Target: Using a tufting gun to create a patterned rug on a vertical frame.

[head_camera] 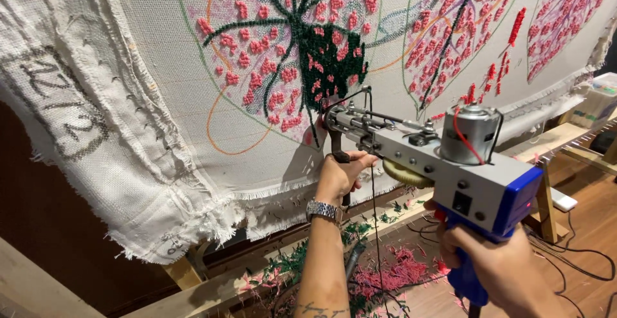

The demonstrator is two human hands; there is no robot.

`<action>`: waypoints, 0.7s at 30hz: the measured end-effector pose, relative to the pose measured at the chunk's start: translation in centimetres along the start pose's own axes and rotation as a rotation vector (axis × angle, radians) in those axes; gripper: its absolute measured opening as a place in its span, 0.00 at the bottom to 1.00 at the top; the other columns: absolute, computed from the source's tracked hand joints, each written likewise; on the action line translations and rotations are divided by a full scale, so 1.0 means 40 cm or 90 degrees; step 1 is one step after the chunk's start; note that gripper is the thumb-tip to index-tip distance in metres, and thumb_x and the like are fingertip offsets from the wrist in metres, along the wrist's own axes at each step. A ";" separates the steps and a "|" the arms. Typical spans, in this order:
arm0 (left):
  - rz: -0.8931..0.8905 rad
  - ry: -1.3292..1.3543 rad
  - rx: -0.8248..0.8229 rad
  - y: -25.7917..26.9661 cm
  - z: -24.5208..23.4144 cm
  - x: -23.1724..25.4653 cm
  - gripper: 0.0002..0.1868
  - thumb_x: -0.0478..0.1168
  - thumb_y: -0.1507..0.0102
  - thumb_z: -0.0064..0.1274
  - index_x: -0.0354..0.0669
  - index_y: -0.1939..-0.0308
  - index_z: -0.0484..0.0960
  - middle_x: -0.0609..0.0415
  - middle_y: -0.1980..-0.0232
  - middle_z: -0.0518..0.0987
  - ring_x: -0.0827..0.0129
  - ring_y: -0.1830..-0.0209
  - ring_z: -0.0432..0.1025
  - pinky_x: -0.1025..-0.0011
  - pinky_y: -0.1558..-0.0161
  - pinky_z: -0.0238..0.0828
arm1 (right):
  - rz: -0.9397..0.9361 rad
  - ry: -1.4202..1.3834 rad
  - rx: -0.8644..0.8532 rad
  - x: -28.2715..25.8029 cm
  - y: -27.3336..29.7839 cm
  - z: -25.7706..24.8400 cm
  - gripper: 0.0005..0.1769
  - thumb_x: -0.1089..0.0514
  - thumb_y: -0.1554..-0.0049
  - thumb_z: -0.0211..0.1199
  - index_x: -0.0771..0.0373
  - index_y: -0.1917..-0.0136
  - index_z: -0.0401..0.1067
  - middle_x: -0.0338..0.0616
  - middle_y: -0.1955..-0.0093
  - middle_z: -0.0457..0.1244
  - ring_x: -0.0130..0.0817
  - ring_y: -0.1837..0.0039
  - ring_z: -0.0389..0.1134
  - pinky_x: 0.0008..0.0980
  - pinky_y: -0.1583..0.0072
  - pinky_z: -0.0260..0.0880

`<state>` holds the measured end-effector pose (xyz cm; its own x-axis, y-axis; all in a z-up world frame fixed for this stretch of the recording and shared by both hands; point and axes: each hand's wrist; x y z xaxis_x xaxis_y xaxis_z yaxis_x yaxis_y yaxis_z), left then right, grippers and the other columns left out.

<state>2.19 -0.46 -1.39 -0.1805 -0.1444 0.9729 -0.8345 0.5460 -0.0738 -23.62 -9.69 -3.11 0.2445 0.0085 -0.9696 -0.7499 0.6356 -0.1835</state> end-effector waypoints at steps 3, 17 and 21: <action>0.049 0.011 -0.023 -0.066 -0.001 -0.060 0.13 0.46 0.39 0.63 0.41 0.58 0.90 0.58 0.68 0.86 0.80 0.85 0.64 0.77 0.83 0.62 | 0.014 0.010 0.013 0.028 -0.003 0.012 0.15 0.68 0.50 0.61 0.74 0.48 0.70 0.50 0.72 0.61 0.39 0.72 0.62 0.38 0.68 0.63; 0.040 0.054 -0.049 -0.052 -0.040 -0.057 0.19 0.47 0.41 0.64 0.41 0.50 0.87 0.57 0.64 0.87 0.82 0.84 0.62 0.77 0.81 0.60 | 0.002 -0.073 0.016 0.044 0.014 0.050 0.16 0.69 0.52 0.59 0.75 0.49 0.70 0.51 0.70 0.61 0.39 0.71 0.61 0.37 0.67 0.61; -0.013 0.031 -0.028 -0.039 -0.042 -0.044 0.23 0.49 0.42 0.66 0.43 0.46 0.85 0.48 0.65 0.85 0.80 0.85 0.61 0.76 0.81 0.59 | 0.004 -0.089 0.023 0.048 0.017 0.049 0.16 0.68 0.53 0.59 0.77 0.50 0.72 0.50 0.70 0.62 0.39 0.72 0.61 0.38 0.68 0.61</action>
<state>4.68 0.33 -2.64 -0.1368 -0.1160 0.9838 -0.8138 0.5794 -0.0448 -22.45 -7.74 -4.77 0.3251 0.1176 -0.9383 -0.7293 0.6628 -0.1696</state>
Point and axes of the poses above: each hand's wrist, its own y-axis away from the middle knuckle, its own z-axis out of the palm, x = y × z
